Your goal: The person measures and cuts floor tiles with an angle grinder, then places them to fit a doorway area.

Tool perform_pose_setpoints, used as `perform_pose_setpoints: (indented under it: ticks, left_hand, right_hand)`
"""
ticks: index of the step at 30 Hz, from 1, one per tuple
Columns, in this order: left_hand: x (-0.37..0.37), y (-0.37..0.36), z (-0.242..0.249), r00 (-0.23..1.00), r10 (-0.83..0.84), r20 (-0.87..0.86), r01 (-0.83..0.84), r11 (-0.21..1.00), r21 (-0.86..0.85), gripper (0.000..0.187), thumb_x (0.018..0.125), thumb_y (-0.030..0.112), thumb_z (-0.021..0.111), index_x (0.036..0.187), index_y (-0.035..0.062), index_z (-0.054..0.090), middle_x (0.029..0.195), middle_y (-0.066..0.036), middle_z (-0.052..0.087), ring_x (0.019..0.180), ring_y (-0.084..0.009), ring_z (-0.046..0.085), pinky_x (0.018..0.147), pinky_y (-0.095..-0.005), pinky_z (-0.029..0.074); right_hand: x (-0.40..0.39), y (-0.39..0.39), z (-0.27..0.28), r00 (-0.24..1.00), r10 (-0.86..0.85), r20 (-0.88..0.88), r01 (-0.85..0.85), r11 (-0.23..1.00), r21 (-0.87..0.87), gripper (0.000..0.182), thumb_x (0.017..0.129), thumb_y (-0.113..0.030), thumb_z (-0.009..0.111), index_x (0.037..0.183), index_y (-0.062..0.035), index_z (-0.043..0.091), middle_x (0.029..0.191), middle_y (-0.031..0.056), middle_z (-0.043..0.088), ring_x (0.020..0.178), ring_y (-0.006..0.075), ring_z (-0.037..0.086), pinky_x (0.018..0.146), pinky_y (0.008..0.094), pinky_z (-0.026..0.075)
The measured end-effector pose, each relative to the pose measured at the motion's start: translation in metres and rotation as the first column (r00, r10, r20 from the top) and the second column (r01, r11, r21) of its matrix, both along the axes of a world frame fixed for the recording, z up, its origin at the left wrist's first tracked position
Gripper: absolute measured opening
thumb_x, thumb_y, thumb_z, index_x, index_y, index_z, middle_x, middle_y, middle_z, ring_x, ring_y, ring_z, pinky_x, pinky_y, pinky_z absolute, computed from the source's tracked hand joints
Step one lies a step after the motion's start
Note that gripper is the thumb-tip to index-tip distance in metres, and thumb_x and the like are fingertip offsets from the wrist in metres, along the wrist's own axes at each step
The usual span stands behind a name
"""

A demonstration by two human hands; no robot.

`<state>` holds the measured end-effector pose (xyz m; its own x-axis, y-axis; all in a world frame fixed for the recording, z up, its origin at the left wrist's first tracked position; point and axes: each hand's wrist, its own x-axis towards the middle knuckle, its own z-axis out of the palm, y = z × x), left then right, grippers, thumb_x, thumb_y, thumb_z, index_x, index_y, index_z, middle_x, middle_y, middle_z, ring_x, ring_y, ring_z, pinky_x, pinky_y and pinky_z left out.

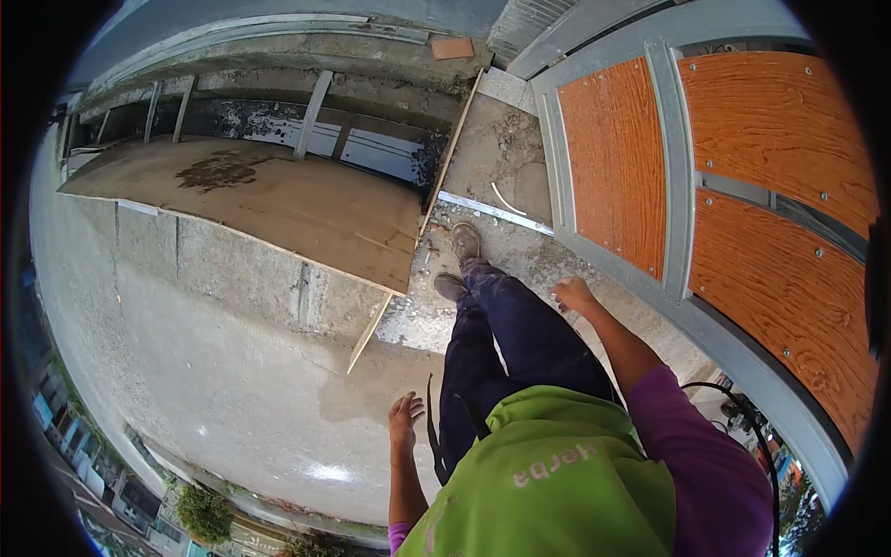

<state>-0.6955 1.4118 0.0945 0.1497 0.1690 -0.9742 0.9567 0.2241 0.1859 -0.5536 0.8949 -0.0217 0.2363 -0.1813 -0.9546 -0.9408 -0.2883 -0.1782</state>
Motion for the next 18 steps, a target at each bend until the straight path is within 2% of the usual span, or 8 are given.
perform_pose_setpoints:
  ticks: [2, 5, 10, 14, 18]
  left_hand:
    - [0.011, -0.002, 0.002, 1.000, -0.011, -0.008, 0.011, 1.000, 0.000, 0.040, 0.100, 0.035, 0.065, 0.124, 0.0028, 0.069, 0.106, -0.013, 0.073, 0.094, -0.0216, 0.069, 0.082, -0.0358, 0.056]
    - [0.026, -0.007, 0.008, 0.999, -0.033, -0.024, 0.033, 0.999, -0.003, 0.040, 0.100, 0.035, 0.065, 0.124, 0.0032, 0.069, 0.106, -0.013, 0.073, 0.093, -0.0210, 0.069, 0.083, -0.0357, 0.055]
    - [0.034, -0.007, 0.007, 0.996, -0.054, -0.066, 0.053, 0.998, -0.015, 0.040, 0.100, 0.036, 0.065, 0.122, 0.0038, 0.069, 0.104, -0.010, 0.074, 0.093, -0.0192, 0.069, 0.082, -0.0343, 0.054]
    - [0.036, -0.005, 0.003, 0.997, -0.063, -0.054, 0.061, 0.998, -0.029, 0.043, 0.101, 0.035, 0.065, 0.125, -0.0004, 0.067, 0.107, -0.014, 0.072, 0.096, -0.0235, 0.070, 0.085, -0.0375, 0.057]
    - [0.044, -0.009, 0.008, 0.996, -0.073, -0.048, 0.071, 0.997, -0.033, 0.043, 0.100, 0.036, 0.065, 0.126, 0.0012, 0.067, 0.107, -0.013, 0.074, 0.095, -0.0214, 0.070, 0.084, -0.0353, 0.055]
  right_hand:
    - [0.000, -0.002, 0.000, 1.000, -0.014, 0.004, 0.014, 1.000, 0.008, 0.033, 0.094, -0.024, 0.065, 0.107, 0.0062, 0.070, 0.087, 0.0190, 0.071, 0.066, 0.0280, 0.072, 0.058, 0.0405, 0.062]
    - [0.001, -0.002, 0.000, 0.996, -0.083, -0.013, 0.083, 0.997, -0.008, 0.028, 0.091, -0.021, 0.066, 0.102, 0.0050, 0.069, 0.081, 0.0163, 0.068, 0.058, 0.0262, 0.068, 0.053, 0.0413, 0.060]
    - [0.003, -0.003, 0.003, 0.995, -0.092, -0.027, 0.092, 0.996, 0.001, 0.028, 0.090, -0.021, 0.066, 0.101, 0.0052, 0.068, 0.082, 0.0167, 0.068, 0.057, 0.0266, 0.067, 0.053, 0.0417, 0.061]
    - [0.007, -0.003, 0.005, 0.992, -0.116, -0.051, 0.116, 0.993, -0.006, 0.029, 0.090, -0.021, 0.066, 0.100, 0.0056, 0.068, 0.082, 0.0171, 0.068, 0.057, 0.0276, 0.067, 0.053, 0.0420, 0.061]
    - [0.012, -0.007, 0.002, 0.994, -0.084, -0.076, 0.085, 0.996, 0.015, 0.033, 0.094, -0.025, 0.065, 0.109, 0.0046, 0.069, 0.088, 0.0193, 0.072, 0.066, 0.0268, 0.071, 0.060, 0.0405, 0.062]
